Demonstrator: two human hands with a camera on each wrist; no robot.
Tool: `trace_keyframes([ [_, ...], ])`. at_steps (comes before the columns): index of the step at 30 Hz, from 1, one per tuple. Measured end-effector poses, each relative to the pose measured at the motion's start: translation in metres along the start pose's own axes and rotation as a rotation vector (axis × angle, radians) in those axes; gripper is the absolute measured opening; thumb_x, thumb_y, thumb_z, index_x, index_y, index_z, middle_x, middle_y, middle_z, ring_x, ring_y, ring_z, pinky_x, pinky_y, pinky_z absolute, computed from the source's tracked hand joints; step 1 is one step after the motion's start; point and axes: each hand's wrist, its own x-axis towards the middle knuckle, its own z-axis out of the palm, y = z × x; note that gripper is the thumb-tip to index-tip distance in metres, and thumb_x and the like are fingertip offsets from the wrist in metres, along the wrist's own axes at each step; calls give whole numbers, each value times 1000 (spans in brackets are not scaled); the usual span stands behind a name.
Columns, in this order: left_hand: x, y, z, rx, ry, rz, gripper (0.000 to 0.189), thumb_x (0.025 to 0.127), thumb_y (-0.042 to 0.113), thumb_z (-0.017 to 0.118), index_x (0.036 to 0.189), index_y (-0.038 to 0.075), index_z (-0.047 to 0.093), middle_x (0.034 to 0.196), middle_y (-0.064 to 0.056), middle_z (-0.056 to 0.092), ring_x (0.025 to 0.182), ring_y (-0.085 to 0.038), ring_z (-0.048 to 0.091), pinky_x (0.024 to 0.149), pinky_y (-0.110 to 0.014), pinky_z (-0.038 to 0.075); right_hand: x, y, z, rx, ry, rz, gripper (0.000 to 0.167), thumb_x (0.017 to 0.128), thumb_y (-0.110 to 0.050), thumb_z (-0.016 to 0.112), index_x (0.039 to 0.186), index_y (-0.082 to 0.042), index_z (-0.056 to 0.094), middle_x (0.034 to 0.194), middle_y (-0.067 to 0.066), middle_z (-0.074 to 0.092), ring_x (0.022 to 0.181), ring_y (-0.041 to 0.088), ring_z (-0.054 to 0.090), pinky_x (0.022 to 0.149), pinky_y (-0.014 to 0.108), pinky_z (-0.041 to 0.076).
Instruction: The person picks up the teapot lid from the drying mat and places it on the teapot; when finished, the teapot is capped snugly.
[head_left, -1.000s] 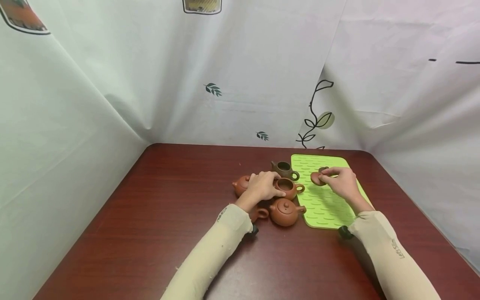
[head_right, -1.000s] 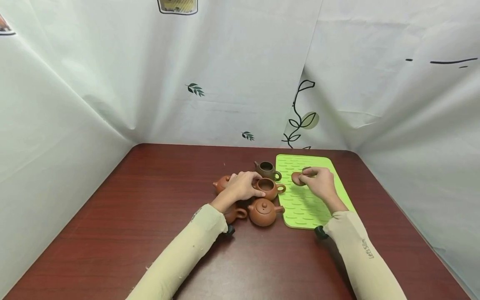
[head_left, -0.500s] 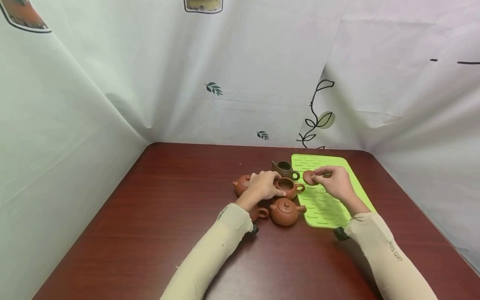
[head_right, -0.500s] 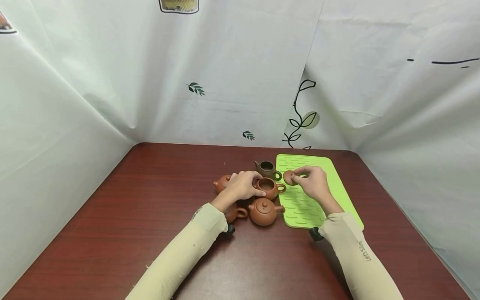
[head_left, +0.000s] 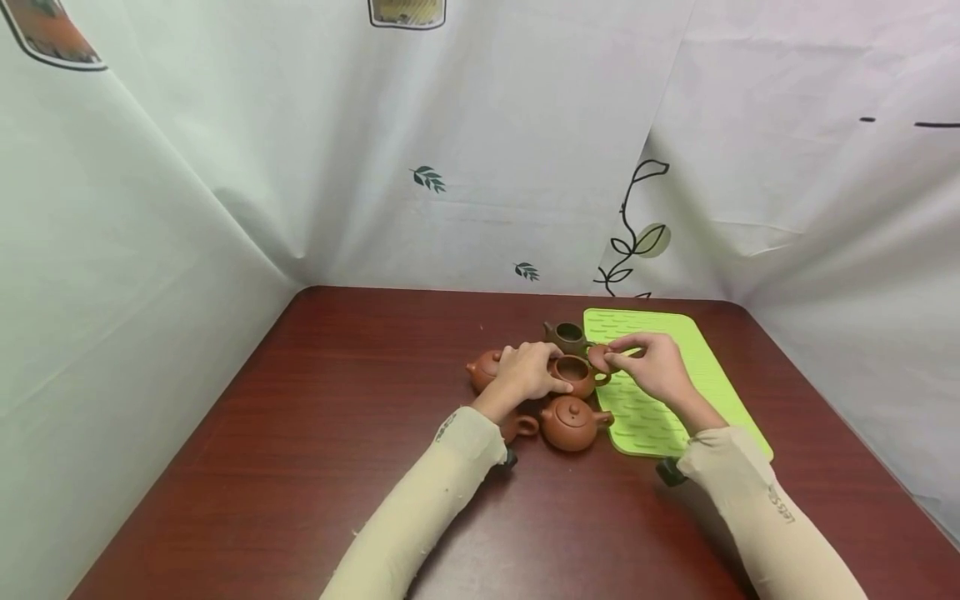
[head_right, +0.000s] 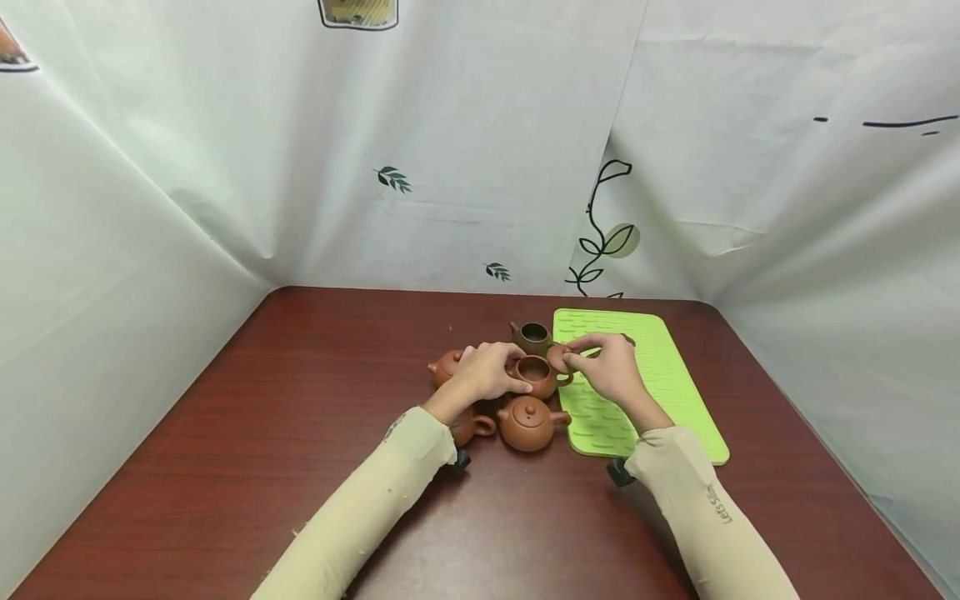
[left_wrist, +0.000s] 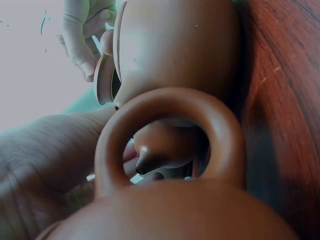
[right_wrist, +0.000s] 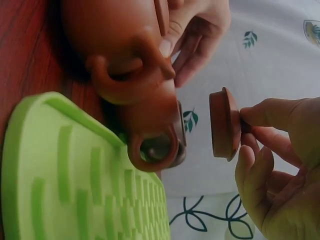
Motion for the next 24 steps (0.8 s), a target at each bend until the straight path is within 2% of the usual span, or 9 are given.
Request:
trace_keyframes([
  [15,1,2,-1,-5,-8,0,60,82,53,77,133,26,62,125,7,65,114,-18,59,97,-43,38,2,-7,21,33,-87,-20,16,89,-9,73,102,0,75,102,19,72,74,28,71,55,29,52],
  [24,0,1,-2,-10,-16,-8,58,82,53,77,131,25,63,124,7,65,112,-18,59,97,-43,37,3,-9,28,43,-107,-9,16,89,-11,74,101,-1,75,99,18,72,75,34,70,56,31,52],
])
